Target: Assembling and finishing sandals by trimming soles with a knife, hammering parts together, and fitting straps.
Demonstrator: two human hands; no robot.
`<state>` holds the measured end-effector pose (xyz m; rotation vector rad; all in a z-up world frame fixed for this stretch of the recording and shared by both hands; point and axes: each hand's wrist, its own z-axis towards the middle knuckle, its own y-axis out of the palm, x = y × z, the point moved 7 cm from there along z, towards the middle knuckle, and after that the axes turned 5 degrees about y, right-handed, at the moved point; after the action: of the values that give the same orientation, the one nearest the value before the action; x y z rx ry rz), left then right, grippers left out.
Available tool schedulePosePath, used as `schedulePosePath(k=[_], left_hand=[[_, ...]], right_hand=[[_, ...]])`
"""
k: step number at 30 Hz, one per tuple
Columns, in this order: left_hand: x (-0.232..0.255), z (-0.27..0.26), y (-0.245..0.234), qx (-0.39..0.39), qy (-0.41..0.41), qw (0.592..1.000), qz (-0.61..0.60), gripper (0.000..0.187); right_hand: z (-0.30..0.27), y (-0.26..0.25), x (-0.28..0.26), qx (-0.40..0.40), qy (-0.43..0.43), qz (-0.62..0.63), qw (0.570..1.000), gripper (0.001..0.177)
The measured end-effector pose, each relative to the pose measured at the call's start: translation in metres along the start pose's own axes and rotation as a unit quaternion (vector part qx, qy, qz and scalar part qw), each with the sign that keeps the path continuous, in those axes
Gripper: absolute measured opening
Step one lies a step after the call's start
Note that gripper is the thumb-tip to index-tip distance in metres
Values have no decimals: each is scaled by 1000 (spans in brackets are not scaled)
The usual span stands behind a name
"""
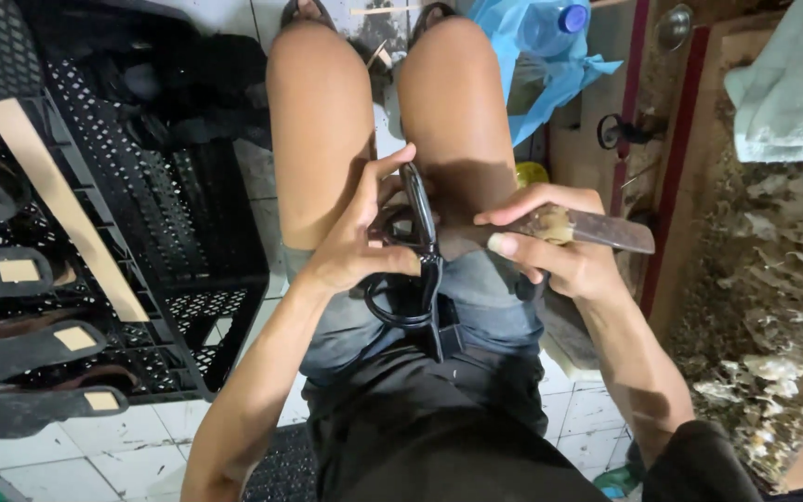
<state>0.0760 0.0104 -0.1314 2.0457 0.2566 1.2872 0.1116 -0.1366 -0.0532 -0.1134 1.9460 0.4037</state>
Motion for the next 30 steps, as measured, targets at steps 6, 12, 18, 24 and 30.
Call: schedulePosePath(k=[6, 12, 18, 24, 30], left_hand=[[-8, -1, 0, -2, -10, 1000, 6, 93], [-5, 2, -5, 22, -5, 999, 32, 87], [11, 2, 5, -12, 45, 992, 114, 100], [5, 0, 1, 9, 101, 979, 176, 99], [1, 3, 0, 20, 117, 980, 160, 94]], right_hand=[[-13, -6, 13, 10, 8, 44, 999, 19], [-8, -5, 8, 11, 15, 20, 1000, 20], [-26, -12, 6, 55, 21, -20, 998, 20], [-51, -20, 25, 97, 25, 35, 994, 18], [-46, -15, 23, 97, 19, 42, 994, 18]])
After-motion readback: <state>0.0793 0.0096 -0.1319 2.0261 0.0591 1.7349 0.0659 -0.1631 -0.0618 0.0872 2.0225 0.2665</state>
